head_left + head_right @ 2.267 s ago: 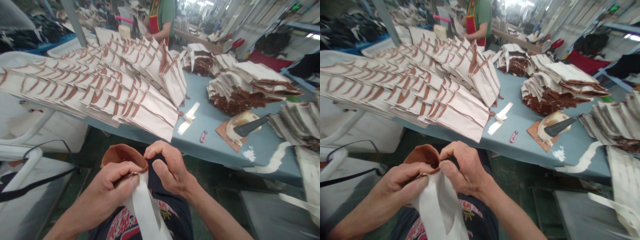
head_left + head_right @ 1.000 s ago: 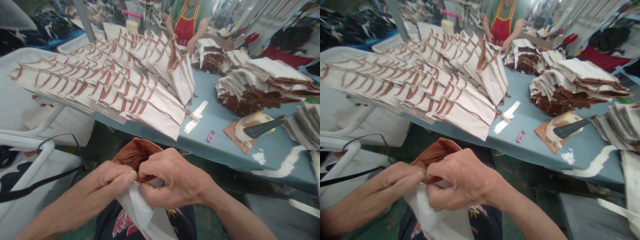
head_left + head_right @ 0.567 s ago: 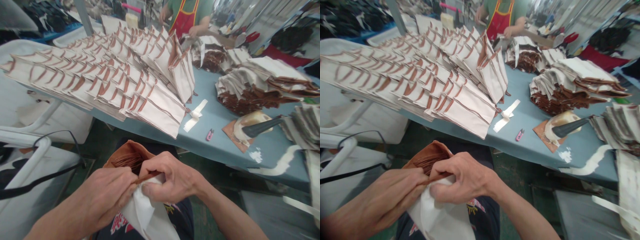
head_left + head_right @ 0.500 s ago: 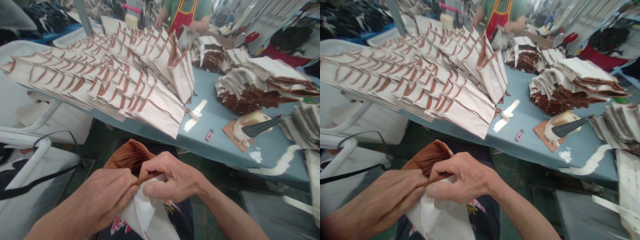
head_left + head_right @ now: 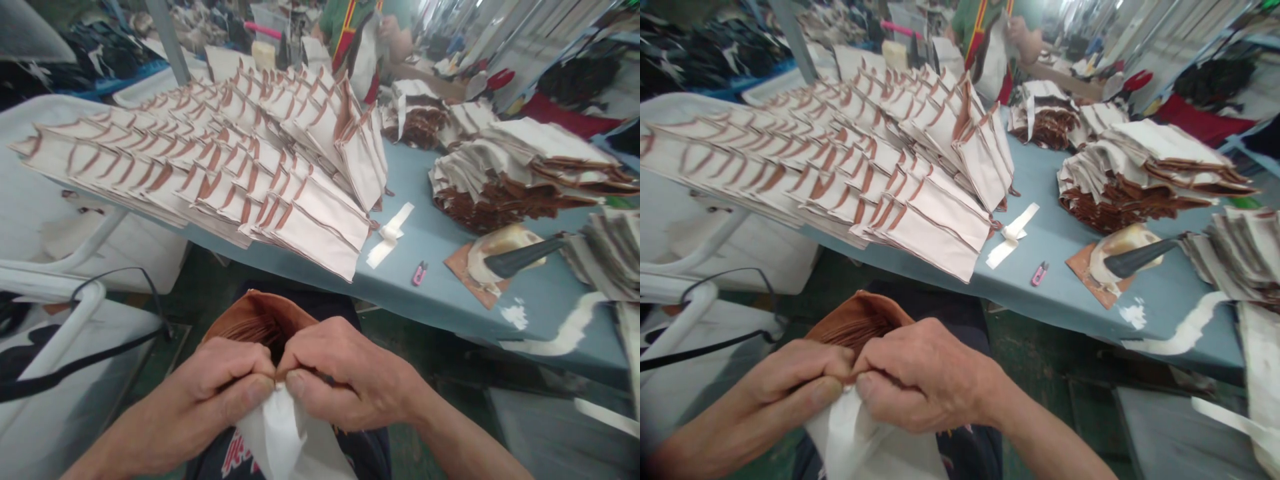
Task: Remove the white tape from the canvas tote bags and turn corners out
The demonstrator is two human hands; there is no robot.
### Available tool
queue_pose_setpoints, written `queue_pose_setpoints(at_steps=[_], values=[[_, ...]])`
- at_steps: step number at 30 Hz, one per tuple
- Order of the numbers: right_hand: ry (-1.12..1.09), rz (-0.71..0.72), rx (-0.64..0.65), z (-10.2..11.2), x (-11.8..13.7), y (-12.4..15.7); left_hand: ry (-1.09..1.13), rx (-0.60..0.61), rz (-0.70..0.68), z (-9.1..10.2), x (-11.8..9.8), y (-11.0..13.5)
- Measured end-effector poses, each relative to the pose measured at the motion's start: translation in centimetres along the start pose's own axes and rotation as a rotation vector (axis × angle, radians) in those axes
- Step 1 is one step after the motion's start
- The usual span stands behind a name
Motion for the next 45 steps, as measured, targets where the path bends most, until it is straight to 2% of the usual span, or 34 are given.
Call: queue_pose_setpoints(at_steps=[4, 9, 13, 19, 22, 24, 27, 30, 32, 36, 38, 41, 45], values=[[0.348, 0.033, 0.005, 0.4, 0.7, -0.2, -0.038, -0.016, 0.040, 0.4, -0.2, -0.4], [0.672, 0.067, -0.017, 0.3, 1.7, -0.3, -0.054, 0.029, 0.195, 0.1, 0.3, -0.7], [0.729, 0.060, 0.039, 0.3, 2.4, 0.0, -0.036, 0.048, 0.203, 0.0, 0.2, -0.6], [0.707, 0.001, 0.104, 0.3, 2.1, -0.1, -0.033, -0.008, 0.192, 0.5, 0.2, -0.5], [0.560, -0.055, 0.134, 0.4, 1.6, -0.3, -0.094, -0.028, 0.165, 0.0, 0.3, -0.6], [0.462, -0.080, 0.131, 0.6, 1.3, -0.3, -0.149, -0.106, 0.114, -0.3, 0.2, -0.7], [0.398, -0.100, 0.085, 1.0, 0.8, -0.3, -0.215, -0.228, 0.040, -0.6, 0.1, -0.7], [0.306, -0.116, 0.025, 1.1, 0.0, -0.1, -0.194, -0.252, 0.018, -1.0, 0.2, -0.5], [0.123, -0.137, -0.003, 0.8, -1.1, 0.0, -0.136, -0.264, -0.001, -1.1, 0.2, -0.5], [-0.634, -0.341, 0.048, -2.3, -4.7, 0.0, 0.025, -0.331, -0.032, -1.7, 0.4, -0.6], [-0.913, -0.410, 0.062, -4.0, -6.2, 0.0, 0.131, -0.378, -0.009, -2.4, 0.9, -0.6], [-1.058, -0.424, 0.037, -5.3, -7.1, 0.0, 0.305, -0.447, 0.053, -3.3, 1.5, -0.5], [-1.034, -0.415, -0.040, -4.7, -5.8, -0.2, 0.576, -0.393, 0.125, -3.7, 0.9, -0.8]])
Point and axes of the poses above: each hand's wrist, its own y-axis away from the middle knuckle, its own z-axis out of the back of the hand, x = y × z, the point moved 4 cm from there along -y, towards the middle knuckle, and after that the axes turned 1 degree about -x, right-handed, at the moved point
